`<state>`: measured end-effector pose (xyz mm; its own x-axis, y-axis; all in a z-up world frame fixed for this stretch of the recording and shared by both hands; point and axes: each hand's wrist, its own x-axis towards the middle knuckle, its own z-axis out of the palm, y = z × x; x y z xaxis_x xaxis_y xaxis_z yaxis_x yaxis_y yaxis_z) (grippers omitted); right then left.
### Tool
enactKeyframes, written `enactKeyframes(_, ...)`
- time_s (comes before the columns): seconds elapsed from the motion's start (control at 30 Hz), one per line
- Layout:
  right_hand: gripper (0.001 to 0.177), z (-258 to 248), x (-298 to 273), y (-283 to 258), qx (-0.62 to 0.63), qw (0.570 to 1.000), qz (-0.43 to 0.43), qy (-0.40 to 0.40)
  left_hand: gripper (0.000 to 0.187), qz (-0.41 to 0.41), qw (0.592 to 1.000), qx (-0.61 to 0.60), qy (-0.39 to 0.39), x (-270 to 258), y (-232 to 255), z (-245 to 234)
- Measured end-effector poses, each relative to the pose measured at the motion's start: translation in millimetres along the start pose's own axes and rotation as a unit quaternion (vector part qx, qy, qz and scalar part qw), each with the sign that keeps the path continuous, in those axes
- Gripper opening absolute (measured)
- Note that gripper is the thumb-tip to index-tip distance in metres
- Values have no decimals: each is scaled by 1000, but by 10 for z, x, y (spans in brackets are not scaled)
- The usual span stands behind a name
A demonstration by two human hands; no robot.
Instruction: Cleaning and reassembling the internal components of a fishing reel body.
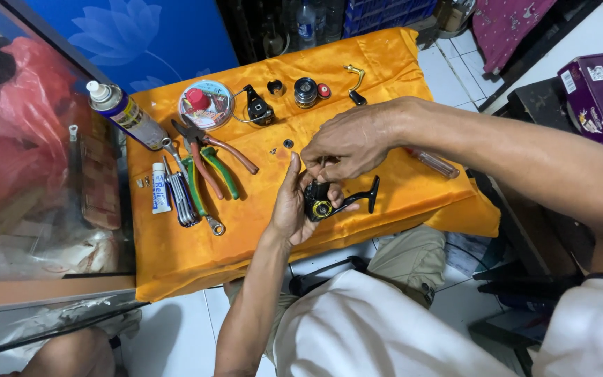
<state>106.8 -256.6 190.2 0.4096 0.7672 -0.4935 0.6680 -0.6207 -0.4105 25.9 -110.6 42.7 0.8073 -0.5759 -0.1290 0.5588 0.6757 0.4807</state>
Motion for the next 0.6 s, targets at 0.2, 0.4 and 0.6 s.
enactKeyframes(0.2, 37, 17, -9, -40, -2, 999, 36, -6, 69, 3, 1000, 10, -1, 21, -29, -65)
enactKeyframes(0.4, 45, 44, 28, -16, -47, 999, 15, -2, 76, -1, 999, 34, -14, -34, 27, 37)
enactKeyframes(0.6, 24, 6, -6, -31, 15, 1000, -4, 1, 68, 6, 1000, -7, 15, -57, -15, 25)
